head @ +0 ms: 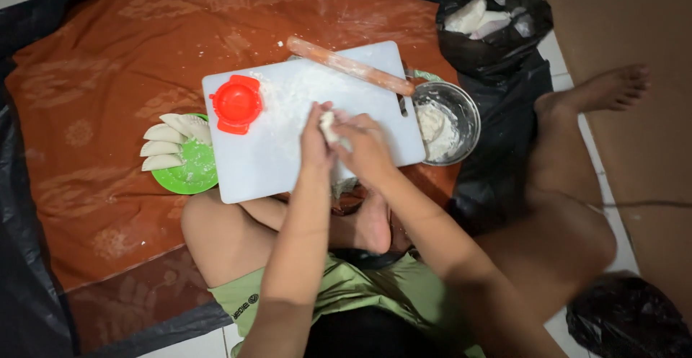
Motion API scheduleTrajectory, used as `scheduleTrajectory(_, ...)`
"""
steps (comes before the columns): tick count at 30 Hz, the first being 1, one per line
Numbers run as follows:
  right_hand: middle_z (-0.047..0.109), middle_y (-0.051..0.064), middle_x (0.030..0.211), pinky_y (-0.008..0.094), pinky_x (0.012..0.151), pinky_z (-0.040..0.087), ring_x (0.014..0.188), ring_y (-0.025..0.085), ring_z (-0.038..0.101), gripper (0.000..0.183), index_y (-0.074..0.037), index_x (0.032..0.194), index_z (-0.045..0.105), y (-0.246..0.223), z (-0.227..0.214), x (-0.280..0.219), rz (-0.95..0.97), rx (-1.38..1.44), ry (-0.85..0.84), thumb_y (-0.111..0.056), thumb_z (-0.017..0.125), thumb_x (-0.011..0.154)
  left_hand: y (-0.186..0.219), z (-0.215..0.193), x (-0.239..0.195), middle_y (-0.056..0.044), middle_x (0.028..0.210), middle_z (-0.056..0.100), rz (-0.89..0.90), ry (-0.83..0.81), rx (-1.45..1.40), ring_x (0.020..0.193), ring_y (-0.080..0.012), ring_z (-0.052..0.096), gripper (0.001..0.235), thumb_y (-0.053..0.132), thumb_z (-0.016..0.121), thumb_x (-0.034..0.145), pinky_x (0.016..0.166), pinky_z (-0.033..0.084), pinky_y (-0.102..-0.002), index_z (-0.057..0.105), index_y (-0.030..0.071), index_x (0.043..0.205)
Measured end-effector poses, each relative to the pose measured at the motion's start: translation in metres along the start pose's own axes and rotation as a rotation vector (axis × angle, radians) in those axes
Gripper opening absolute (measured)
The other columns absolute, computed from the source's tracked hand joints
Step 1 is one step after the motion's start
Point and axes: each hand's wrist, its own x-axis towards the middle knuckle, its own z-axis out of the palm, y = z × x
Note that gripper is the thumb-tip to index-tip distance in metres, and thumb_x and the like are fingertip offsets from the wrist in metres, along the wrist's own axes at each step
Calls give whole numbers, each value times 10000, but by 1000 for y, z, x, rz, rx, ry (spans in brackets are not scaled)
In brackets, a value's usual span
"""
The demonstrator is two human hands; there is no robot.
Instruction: Rolling out dough and using a plastic mold to shape dumplings.
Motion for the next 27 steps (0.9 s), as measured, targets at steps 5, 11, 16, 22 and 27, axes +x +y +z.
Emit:
scheduleTrajectory(5, 727, 102, 876, 431, 842, 568, 927, 322, 704, 271, -191, 1109, 787, -48, -23, 1, -87, 90, -157, -232, 754, 844, 32, 0, -20, -54, 642, 595, 93, 156, 221, 538, -138, 617, 475, 504, 625, 963, 492, 530, -251, 714, 40, 913)
scheduleTrajectory(11, 738, 6, 770, 409, 718, 581, 749, 260, 720, 178, -231, 997, 787, -76, -34, 22, -25, 127, -87, -287, 727, 839, 52, 10, -38, -111, 542, 553, 203, 163, 259, 439, -188, 574, 563, 525, 653, 950, 410, 478, -275, 618, 33, 679)
scheduleTrajectory(16, 731, 48, 920, 383, 838, 584, 924, 263, 713, 175, -150, 1087, 736, -107, -36, 32, -239, 271, 187, -216, 632, 964, 67, 17, -69, -116, 767, 677, 129, 114, 273, 577, -228, 656, 545, 601, 639, 941, 431, 492, -309, 664, 60, 882)
scheduleTrajectory(22, 673, 226, 1240, 519, 1028, 495, 1194, 445, 611, 312, 21, 1172, 709, -121, -11, 17, -432, 326, 32, -169, 486, 1064, 83, -20, -63, -141, 1028, 675, -14, 18, 118, 915, -292, 667, 681, 692, 424, 970, 838, 568, -424, 621, 74, 1177)
scheduleTrajectory(27, 614, 70, 635, 367, 656, 548, 689, 270, 641, 380, -109, 704, 678, -116, 0, 14, -181, -14, 201, -332, 575, 995, 120, 1, -121, -14, 853, 550, -401, -120, -313, 715, -123, 653, 577, 726, 471, 943, 673, 569, -226, 412, 167, 1074)
